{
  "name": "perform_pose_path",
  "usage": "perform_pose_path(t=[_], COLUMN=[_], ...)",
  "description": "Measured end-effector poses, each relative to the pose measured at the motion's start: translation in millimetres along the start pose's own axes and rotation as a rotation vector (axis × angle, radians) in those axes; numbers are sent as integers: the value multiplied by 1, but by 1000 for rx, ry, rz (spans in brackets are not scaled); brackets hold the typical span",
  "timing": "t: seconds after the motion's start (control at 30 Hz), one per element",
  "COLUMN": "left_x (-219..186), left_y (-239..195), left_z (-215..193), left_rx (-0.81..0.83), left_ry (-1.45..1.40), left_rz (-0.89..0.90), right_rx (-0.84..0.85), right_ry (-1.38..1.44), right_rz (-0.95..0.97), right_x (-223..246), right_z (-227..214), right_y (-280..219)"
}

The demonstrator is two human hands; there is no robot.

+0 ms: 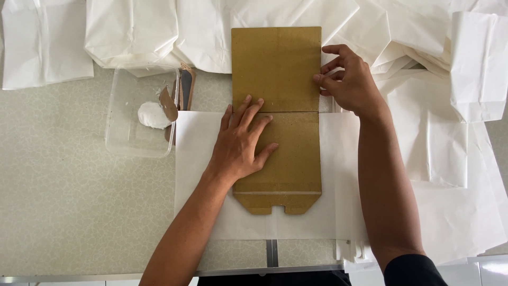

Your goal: A person is manually assembling a paper bag by folding white paper around a cardboard template and applying glue to the seams.

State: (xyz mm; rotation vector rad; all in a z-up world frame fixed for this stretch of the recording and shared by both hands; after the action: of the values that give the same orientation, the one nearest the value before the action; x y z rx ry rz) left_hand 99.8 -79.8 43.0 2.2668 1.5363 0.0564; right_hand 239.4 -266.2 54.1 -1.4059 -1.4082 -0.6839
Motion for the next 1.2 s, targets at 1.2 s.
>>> perform_pose_path(t=[1.2], left_x=[14], left_y=[5], left_z=[24], left_rx=[-83], left_ry=[-121], left_rz=[-78], right_rx=[277], right_ry=[-196], right_rz=[-598], right_x=[117], right_z=[146], right_y=[-95])
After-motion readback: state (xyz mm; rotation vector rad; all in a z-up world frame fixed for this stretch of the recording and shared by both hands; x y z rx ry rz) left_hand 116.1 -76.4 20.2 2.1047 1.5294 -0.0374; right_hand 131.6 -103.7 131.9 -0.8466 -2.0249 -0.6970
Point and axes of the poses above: each hand's wrist, its own y-axis towards the middle knuckle, its own z-axis out of the palm, x = y × z, the point moved 10 cm from there along y, towards the middle knuckle, and after that the axes turned 13 degrees about y, right-handed, at the moved point
